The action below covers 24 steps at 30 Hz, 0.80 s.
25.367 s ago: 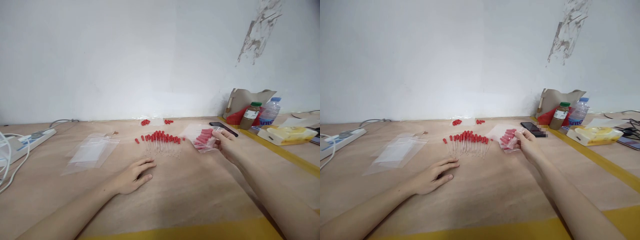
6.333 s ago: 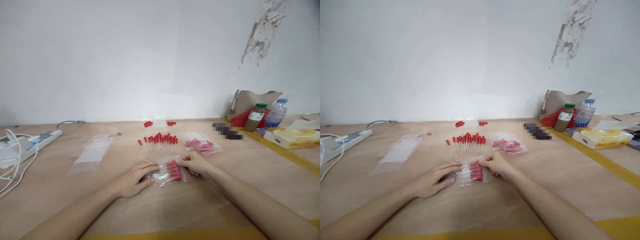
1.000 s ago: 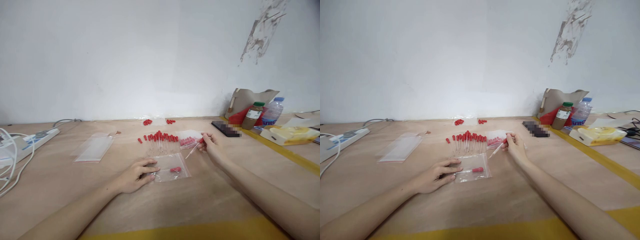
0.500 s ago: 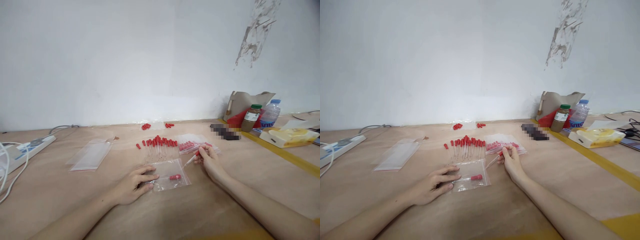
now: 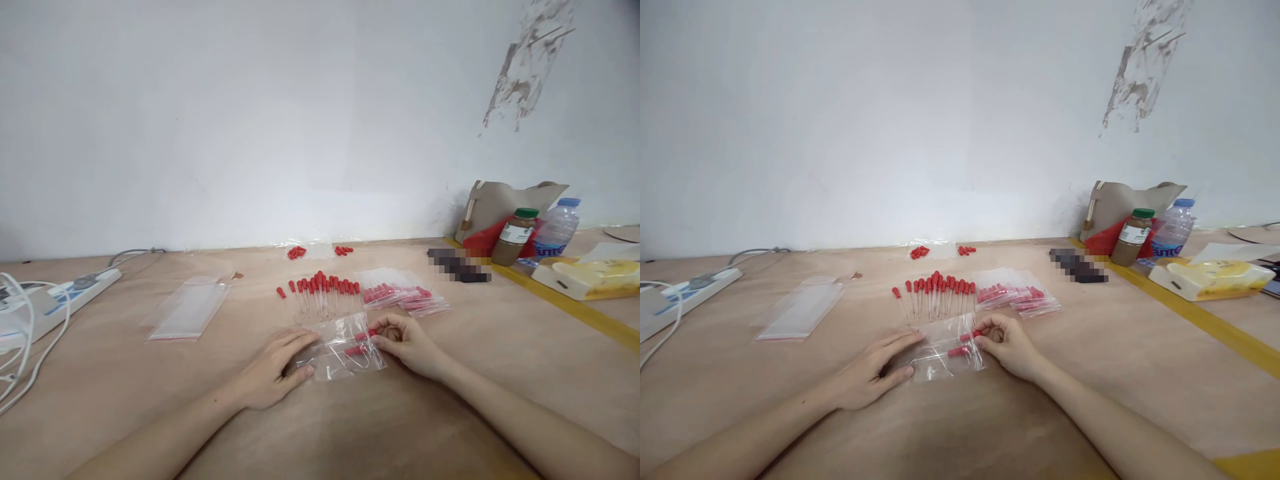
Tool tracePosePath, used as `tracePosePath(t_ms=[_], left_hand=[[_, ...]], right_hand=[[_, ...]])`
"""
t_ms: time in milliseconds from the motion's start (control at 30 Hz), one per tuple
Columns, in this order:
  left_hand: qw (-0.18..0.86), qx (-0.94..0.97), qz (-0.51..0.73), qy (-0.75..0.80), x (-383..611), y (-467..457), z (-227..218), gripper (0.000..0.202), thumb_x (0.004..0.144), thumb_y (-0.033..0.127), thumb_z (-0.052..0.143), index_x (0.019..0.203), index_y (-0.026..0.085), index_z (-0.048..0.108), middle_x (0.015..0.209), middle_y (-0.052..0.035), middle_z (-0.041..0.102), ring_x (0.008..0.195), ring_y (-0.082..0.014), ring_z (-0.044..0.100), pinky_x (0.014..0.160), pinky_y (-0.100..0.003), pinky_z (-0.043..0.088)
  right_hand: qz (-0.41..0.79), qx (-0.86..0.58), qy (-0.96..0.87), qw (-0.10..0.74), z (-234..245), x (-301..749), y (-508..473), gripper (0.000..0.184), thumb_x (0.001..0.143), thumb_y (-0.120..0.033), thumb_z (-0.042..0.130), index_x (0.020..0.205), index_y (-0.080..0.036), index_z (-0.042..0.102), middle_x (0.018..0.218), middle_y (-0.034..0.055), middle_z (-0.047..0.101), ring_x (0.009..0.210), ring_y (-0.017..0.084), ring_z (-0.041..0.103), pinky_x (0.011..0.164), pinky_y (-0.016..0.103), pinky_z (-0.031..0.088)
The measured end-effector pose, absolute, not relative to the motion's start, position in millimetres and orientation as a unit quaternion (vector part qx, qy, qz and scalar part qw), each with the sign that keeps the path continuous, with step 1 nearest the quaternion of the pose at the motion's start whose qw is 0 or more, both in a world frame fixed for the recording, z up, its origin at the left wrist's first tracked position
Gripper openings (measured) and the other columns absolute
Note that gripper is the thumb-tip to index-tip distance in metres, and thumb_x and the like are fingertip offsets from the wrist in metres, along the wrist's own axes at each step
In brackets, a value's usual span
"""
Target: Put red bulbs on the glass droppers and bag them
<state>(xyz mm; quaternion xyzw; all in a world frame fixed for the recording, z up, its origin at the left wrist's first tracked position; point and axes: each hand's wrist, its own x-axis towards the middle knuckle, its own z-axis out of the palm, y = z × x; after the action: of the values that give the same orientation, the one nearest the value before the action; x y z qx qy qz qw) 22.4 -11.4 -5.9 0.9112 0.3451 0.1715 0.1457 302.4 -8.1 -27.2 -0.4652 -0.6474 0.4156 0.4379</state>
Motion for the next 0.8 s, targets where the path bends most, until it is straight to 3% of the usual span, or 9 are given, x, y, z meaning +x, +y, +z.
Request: tracePosePath(t_ms=[100,300,433,600,800], left_hand=[[0.148,0.911,0.174,0.343,22.7,-11.0,-5.6,0.045,0.085,0.037,0.045,0.128,0.025,0.039,0.129,-0.0053,0.045,0.118,-0.0224,0.041,0.098,-0.040,0.034],[0.144,0.909,0.167,0.354,23.7,-11.5,-4.2,0.042,0.086,0.035,0.045,0.127,0.026,0.041,0.128,-0.0043,0.046,0.118,-0.0215,0.041,0.099,-0.040,0.034],[0.150,0.914,0.160,0.340,23.9,-10.6,-2.7,0.039,0.087,0.034,0.043,0.125,0.027,0.045,0.129,-0.0036,0.045,0.119,-0.0211,0.039,0.099,-0.039,0.034],[0.152,0.913,0.141,0.351,24.2,-8.7,-0.5,0.036,0.091,0.033,0.034,0.125,0.029,0.044,0.131,-0.0015,0.044,0.121,-0.0192,0.037,0.101,-0.038,0.032],[0.155,0.907,0.147,0.362,24.8,-8.0,-2.3,0.038,0.090,0.035,0.036,0.127,0.028,0.042,0.132,-0.0015,0.043,0.121,-0.0197,0.037,0.101,-0.040,0.030]], right_hand=[[0.379,-0.476,-0.667,0.429,-27.5,298.5,-6.0,0.021,0.063,-0.032,0.065,0.074,-0.015,0.061,0.052,-0.0043,0.046,0.045,0.006,0.036,0.043,0.020,0.027],[0.486,-0.451,-0.659,0.354,-25.8,300.3,-2.5,0.033,0.075,-0.044,0.051,0.089,-0.015,0.057,0.052,-0.0050,0.048,0.036,0.004,0.034,0.036,0.019,0.023],[0.509,-0.457,-0.634,0.360,-26.0,303.9,1.3,0.036,0.075,-0.049,0.048,0.092,-0.017,0.048,0.069,-0.0027,0.056,0.031,0.002,0.033,0.030,0.018,0.021],[0.509,-0.442,-0.633,0.379,-26.4,301.7,1.8,0.034,0.071,-0.044,0.058,0.088,-0.018,0.046,0.057,-0.0063,0.049,0.039,0.004,0.041,0.037,0.016,0.032],[0.498,-0.455,-0.638,0.371,-29.5,300.9,1.3,0.035,0.074,-0.049,0.049,0.089,-0.017,0.047,0.061,-0.0042,0.052,0.036,0.005,0.042,0.030,0.017,0.028]])
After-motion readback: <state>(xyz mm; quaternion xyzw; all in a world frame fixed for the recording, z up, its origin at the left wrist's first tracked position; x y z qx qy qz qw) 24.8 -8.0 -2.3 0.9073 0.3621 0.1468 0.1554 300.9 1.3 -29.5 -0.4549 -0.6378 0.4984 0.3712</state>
